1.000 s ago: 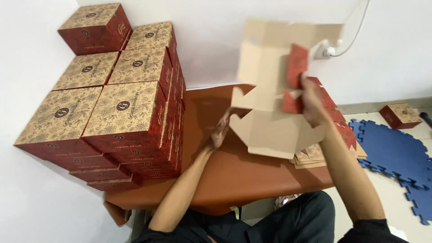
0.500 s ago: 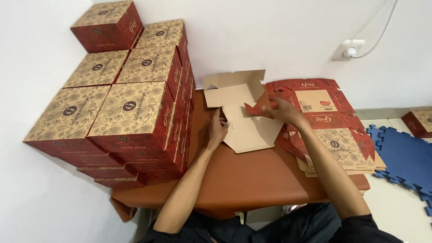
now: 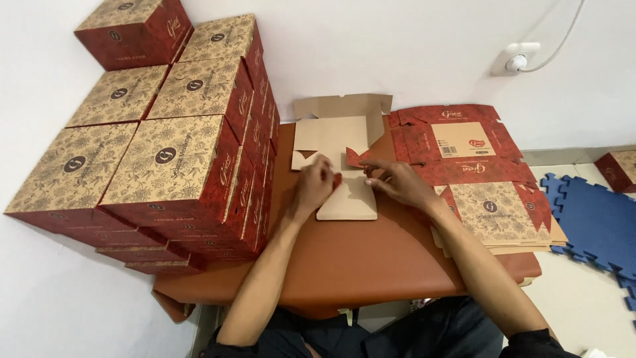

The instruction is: The person assembles small cardboard boxes by folding flat printed sheets into shape. They fold the sides and tuck the flaps to form the box structure, then place the completed boxes onto a stack on the left.

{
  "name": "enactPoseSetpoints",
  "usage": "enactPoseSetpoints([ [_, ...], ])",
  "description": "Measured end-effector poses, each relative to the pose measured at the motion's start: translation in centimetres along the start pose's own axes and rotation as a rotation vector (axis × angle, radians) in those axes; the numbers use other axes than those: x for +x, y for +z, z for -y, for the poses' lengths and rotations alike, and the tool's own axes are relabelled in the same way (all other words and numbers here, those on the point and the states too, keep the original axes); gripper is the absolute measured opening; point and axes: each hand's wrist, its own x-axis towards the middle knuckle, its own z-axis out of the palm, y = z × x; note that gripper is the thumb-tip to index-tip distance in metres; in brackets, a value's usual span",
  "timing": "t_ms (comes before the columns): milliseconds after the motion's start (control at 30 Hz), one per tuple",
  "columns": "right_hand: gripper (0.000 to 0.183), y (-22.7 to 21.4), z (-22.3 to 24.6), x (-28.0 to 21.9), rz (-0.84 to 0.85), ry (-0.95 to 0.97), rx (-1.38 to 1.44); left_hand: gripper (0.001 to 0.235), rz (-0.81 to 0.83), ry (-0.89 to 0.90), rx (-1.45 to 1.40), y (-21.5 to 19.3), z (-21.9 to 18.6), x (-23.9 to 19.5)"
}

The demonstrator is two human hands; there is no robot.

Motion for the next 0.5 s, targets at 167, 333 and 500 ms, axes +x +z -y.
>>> enactPoseSetpoints([
  [167,0.048,0.6,1.8,0.0,0.045,-0.057,-0.135,0.038,0.414,0.072,0.055,2.0,5.4,0.6],
  [333,0.030,3.1,-1.6,0.4,0.037,-0.338,-0.441,0.039,0.340,0.039,0.401,-1.4,0.7,-0.1],
  [500,0.028,4.6,-3.1,0.0,-0.049,-0.373,-0.505,0.049,0.332,0.039,0.351,0.2,4.5,0.6],
])
